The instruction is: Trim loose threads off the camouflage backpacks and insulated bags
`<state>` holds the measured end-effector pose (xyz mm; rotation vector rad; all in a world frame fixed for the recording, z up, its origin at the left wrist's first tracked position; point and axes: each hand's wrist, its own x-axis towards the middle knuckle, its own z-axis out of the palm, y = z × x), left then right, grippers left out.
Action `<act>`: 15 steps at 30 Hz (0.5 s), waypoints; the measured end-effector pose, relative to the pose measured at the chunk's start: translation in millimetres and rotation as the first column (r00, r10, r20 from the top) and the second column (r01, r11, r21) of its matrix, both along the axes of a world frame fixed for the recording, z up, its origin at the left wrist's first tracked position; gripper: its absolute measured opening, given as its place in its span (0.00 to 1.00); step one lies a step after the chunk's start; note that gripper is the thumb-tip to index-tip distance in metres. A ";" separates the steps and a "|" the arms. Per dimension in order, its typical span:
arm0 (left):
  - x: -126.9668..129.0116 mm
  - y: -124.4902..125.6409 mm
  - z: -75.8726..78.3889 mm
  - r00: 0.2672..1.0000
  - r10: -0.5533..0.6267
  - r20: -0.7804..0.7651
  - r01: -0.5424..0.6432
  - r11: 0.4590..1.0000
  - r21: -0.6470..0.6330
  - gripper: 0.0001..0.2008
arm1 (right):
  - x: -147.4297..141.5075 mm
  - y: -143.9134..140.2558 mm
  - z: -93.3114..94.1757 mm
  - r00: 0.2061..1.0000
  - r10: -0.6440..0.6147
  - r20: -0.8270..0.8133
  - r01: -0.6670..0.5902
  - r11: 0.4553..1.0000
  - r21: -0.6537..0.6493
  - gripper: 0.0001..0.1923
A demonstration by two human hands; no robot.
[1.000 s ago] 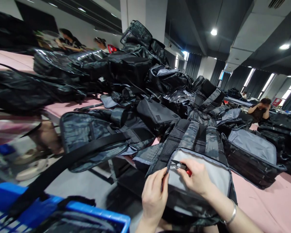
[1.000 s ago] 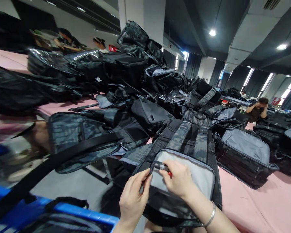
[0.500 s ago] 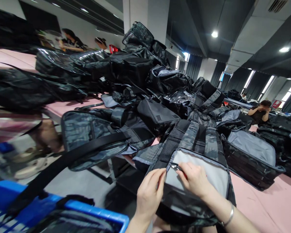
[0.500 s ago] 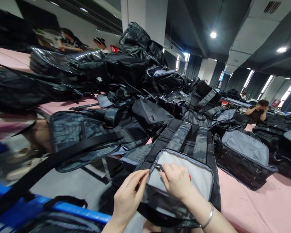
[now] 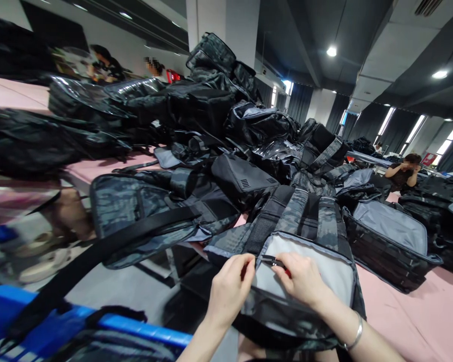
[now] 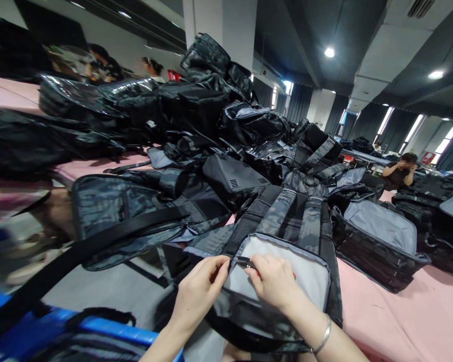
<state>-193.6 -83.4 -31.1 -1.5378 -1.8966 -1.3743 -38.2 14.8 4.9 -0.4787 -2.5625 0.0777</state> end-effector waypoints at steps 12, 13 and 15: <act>6.1 -4.2 1.1 1.000 -0.010 0.014 0.009 0.996 0.088 0.06 | -9.3 -12.8 0.4 0.995 -0.095 0.007 0.093 0.983 0.160 0.06; 6.1 -4.3 1.5 1.000 -0.014 0.016 0.013 0.996 0.091 0.06 | -9.7 -12.5 0.4 0.996 -0.085 -0.003 0.084 0.984 0.158 0.06; 5.6 -4.1 1.0 0.999 -0.027 0.042 0.023 0.996 0.088 0.06 | -9.7 -10.5 0.1 0.998 -0.058 -0.013 0.059 0.988 0.141 0.06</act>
